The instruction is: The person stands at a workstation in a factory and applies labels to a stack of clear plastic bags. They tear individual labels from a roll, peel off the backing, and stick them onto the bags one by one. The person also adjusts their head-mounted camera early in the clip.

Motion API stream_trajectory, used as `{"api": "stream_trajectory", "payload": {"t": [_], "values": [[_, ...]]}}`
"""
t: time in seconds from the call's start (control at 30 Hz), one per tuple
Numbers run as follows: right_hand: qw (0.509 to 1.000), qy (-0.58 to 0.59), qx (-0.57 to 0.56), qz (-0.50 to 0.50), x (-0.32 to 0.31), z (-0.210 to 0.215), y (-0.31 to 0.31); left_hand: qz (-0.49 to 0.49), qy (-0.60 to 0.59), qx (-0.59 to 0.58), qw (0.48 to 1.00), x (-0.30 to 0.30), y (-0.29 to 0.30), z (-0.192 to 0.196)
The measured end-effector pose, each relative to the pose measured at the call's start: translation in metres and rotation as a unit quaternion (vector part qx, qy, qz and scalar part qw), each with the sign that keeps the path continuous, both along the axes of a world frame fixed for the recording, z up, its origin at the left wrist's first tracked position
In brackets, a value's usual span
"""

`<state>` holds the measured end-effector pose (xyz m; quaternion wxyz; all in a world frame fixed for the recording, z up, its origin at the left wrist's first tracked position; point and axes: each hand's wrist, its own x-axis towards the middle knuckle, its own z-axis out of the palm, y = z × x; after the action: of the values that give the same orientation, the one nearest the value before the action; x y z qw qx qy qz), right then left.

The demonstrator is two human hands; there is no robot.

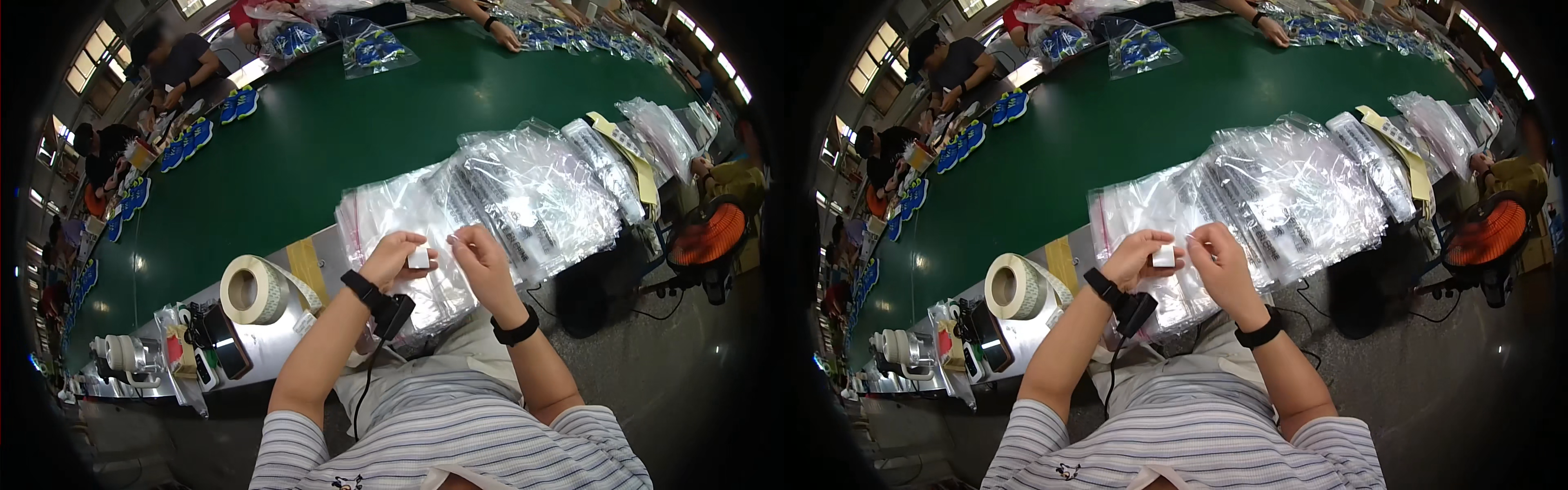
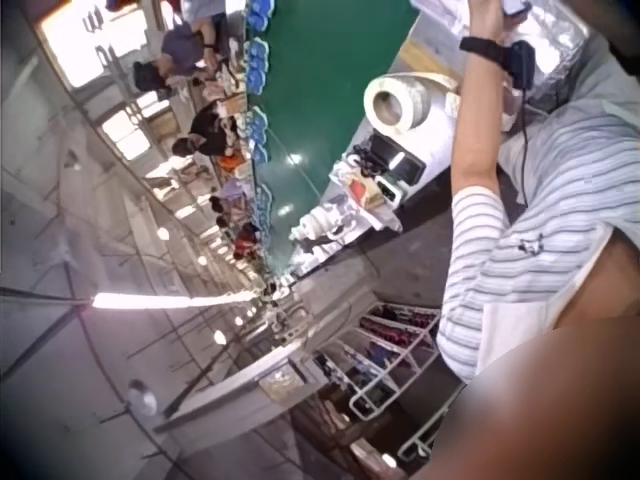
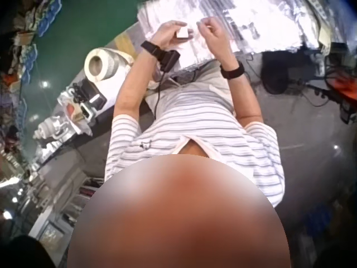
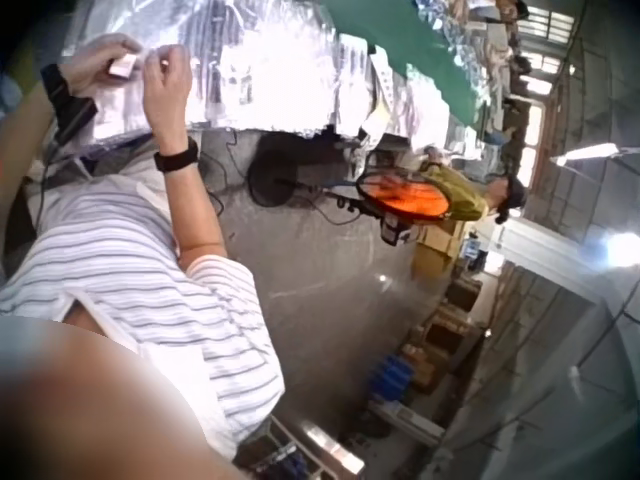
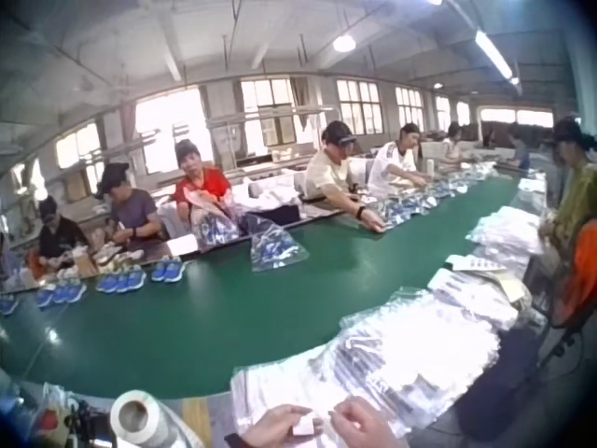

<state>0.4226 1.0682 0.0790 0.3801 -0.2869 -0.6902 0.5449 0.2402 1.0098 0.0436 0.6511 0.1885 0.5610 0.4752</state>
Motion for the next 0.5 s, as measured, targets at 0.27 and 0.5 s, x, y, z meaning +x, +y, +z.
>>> {"api": "stream_trajectory", "payload": {"t": [0.27, 0.5], "values": [[0.922, -0.183, 0.314, 0.129, 0.008, 0.009, -0.024, 0.059, -0.259, 0.03, 0.964, -0.002, -0.024, 0.046], [0.994, -0.063, -0.088, 0.006, 0.015, -0.013, 0.009, 0.024, -0.075, 0.248, 0.966, 0.009, -0.075, 0.056]]}}
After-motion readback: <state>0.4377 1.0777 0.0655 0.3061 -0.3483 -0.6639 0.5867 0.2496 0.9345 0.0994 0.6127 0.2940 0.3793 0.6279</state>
